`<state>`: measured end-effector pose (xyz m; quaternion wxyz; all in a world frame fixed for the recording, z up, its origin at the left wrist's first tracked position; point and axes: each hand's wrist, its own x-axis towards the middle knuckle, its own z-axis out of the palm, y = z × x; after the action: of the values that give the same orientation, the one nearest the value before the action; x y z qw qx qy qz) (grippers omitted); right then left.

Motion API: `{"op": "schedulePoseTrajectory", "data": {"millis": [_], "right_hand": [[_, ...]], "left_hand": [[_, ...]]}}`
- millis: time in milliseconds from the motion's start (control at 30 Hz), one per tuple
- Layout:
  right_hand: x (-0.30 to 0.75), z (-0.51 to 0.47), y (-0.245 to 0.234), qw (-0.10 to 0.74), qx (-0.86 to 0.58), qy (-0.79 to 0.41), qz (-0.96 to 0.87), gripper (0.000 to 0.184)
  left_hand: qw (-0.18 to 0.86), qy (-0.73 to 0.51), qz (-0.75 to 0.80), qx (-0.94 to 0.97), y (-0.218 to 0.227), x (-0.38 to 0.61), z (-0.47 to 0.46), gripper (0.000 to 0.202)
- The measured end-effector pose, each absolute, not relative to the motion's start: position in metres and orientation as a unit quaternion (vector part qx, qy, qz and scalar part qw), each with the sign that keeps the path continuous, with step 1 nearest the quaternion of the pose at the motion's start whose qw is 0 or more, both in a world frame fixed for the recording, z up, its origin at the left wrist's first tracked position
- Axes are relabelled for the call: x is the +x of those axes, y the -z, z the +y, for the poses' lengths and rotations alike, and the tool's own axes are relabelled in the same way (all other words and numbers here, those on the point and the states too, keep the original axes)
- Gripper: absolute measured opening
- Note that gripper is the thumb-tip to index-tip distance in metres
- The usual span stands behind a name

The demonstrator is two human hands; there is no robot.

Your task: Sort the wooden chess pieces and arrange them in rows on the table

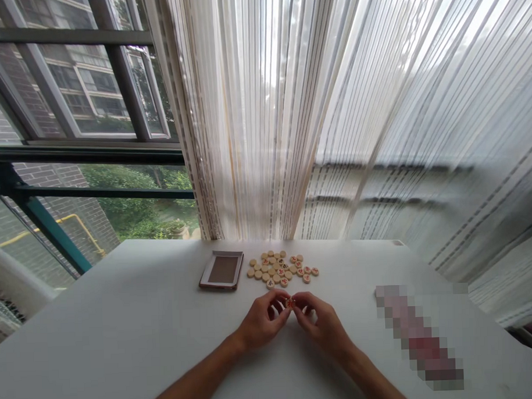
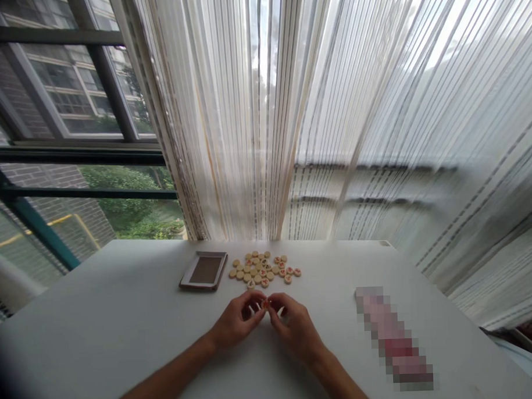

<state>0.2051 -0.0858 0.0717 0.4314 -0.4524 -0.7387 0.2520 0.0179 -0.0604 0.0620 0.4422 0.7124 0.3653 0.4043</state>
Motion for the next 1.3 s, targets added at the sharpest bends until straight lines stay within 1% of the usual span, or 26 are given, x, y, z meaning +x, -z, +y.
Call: {"op": "schedulePoseTrajectory", "data": {"millis": [133,333,667,900,1067,1300], "right_hand": [[0.205,-0.084,-0.066,0.435,-0.442,-0.242,-0.746,0.017],[0.204,-0.083,-0.059,0.436,-0.445,-0.22,-0.751,0.017],[0.199,-0.089,-0.056,0.4,-0.443,-0.152,-0.788,0.021],[0.202,-0.086,-0.057,0.393,-0.456,-0.163,-0.782,0.011],[0.204,-0.083,-0.057,0.418,-0.453,-0.168,-0.769,0.014],[0.205,-0.082,-0.058,0.413,-0.455,-0.174,-0.769,0.014]], "left_hand": [[0.455,-0.403,0.362,0.707,-0.064,0.017,-0.061,0.032],[0.467,-0.398,0.356,0.705,-0.064,0.018,-0.061,0.029],[0.462,-0.404,0.382,0.691,-0.055,0.017,-0.055,0.034],[0.489,-0.403,0.369,0.68,-0.055,0.017,-0.054,0.033],[0.498,-0.413,0.357,0.673,-0.055,0.017,-0.053,0.031],[0.487,-0.407,0.364,0.682,-0.055,0.017,-0.054,0.028]]}}
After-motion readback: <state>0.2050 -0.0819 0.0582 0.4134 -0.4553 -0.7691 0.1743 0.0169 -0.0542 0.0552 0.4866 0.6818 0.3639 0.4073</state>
